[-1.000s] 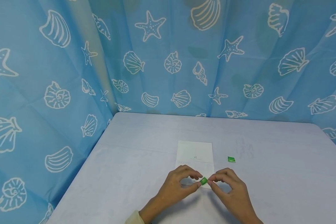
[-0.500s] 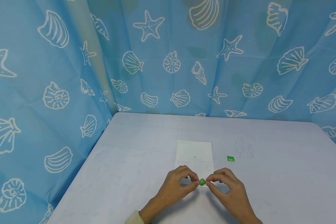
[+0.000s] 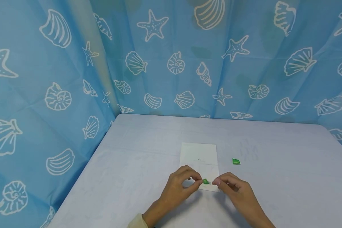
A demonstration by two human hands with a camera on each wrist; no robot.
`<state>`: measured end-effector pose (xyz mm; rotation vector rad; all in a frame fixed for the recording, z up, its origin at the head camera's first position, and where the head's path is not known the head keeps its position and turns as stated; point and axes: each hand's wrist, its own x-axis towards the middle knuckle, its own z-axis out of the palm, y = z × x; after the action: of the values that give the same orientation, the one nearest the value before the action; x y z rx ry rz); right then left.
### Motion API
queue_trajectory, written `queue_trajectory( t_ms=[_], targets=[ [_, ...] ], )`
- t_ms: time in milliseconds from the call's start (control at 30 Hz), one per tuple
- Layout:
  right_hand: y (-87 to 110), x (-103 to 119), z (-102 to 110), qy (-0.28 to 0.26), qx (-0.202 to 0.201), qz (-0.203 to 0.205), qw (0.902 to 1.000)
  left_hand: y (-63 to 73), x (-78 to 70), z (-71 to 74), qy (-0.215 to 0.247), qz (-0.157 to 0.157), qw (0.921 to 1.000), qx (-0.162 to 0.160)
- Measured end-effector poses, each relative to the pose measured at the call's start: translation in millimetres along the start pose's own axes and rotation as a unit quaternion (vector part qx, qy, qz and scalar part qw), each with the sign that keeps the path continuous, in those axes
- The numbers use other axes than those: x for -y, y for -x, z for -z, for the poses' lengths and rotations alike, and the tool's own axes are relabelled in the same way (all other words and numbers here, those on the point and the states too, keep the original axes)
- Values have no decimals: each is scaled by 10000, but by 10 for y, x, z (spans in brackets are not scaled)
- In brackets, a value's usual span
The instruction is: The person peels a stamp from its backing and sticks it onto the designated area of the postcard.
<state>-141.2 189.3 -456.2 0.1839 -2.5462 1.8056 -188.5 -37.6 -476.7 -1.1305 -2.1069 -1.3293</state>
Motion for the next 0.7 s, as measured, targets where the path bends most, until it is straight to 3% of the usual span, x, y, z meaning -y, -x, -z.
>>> queue_trajectory(
  t_ms=[267,467,600,700],
  targets=[
    [-22,-3,13,-845,783,-908,9892,-6,-17,2,-142,-203,9996,-135],
    [-33,-17,-4,-1474,1646,-1247,9673,-1,-13,4,-125,-416,9988,-220],
    [-36,-29,-32,-1750,1956,-1341,9556,4,-21,16,-147,-449,9986,-252],
    [-47,-40,-50,-2274,2179,-1385,9389,10,-27,25,-282,-461,9983,-230]
  ],
)
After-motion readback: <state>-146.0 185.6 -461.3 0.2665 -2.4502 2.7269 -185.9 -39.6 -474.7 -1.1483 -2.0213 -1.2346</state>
